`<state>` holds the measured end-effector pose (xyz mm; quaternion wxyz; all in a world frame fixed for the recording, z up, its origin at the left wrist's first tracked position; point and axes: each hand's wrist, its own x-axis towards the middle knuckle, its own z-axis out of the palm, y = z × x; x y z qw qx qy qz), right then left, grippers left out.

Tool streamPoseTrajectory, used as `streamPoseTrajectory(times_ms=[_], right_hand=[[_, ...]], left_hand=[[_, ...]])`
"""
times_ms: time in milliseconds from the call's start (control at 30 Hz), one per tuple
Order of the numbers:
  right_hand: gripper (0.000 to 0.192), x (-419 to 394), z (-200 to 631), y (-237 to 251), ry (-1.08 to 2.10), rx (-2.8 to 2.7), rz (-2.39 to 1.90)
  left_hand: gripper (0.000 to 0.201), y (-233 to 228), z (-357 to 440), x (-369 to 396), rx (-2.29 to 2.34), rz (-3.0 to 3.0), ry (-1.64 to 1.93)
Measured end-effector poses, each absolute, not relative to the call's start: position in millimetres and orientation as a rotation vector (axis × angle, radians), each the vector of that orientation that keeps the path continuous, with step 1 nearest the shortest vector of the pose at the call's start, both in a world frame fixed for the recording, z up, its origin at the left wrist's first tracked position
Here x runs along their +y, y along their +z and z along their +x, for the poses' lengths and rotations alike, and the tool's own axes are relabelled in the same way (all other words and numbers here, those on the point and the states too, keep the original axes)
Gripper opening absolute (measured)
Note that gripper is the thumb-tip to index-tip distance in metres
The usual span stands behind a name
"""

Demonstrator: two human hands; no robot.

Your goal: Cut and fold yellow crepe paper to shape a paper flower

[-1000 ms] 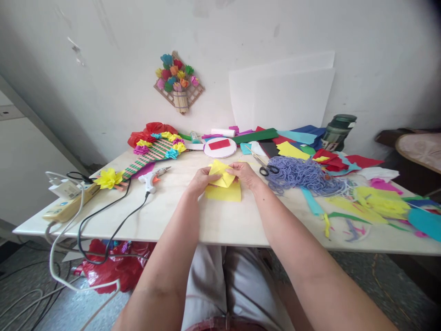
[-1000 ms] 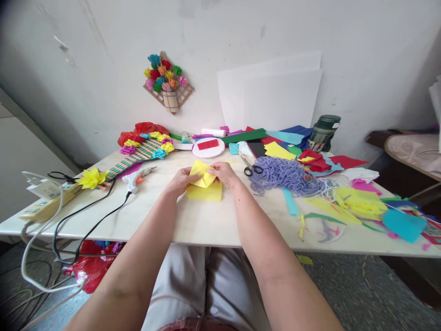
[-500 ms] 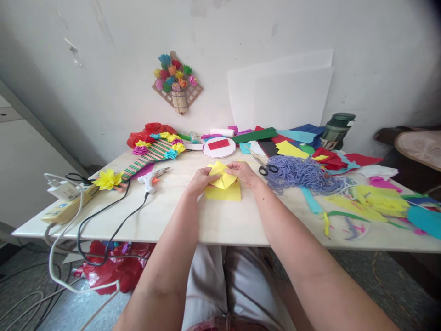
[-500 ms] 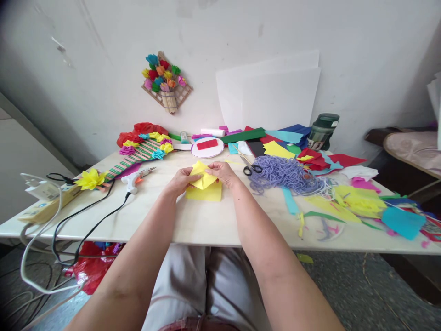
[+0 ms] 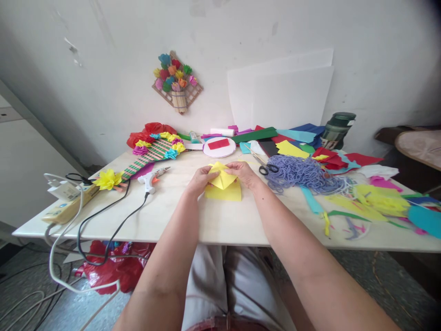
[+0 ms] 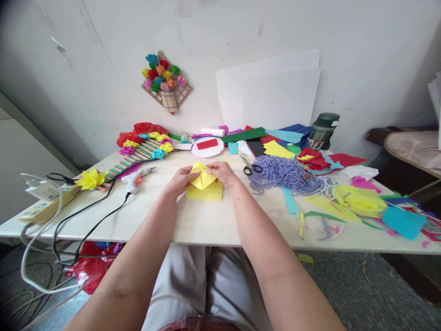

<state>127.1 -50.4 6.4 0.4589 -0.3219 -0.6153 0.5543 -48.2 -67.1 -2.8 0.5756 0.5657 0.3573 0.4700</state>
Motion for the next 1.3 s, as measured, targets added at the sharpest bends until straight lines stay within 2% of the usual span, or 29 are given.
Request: streamPoseTrajectory(times_ms=[733,1300], right_hand=[[0.024,-51.6,127.9,7.3,1.369,-1.472,-0.764],[0.027,-47.0,124.9,1.3,1.269,-1.524,-0.821]], left_hand=[[0.039,6.0,-45.7,-70.6,0.828,1.202,1.182],[0.035,2.9,-46.4,-69.0,0.874,1.282,1.227]])
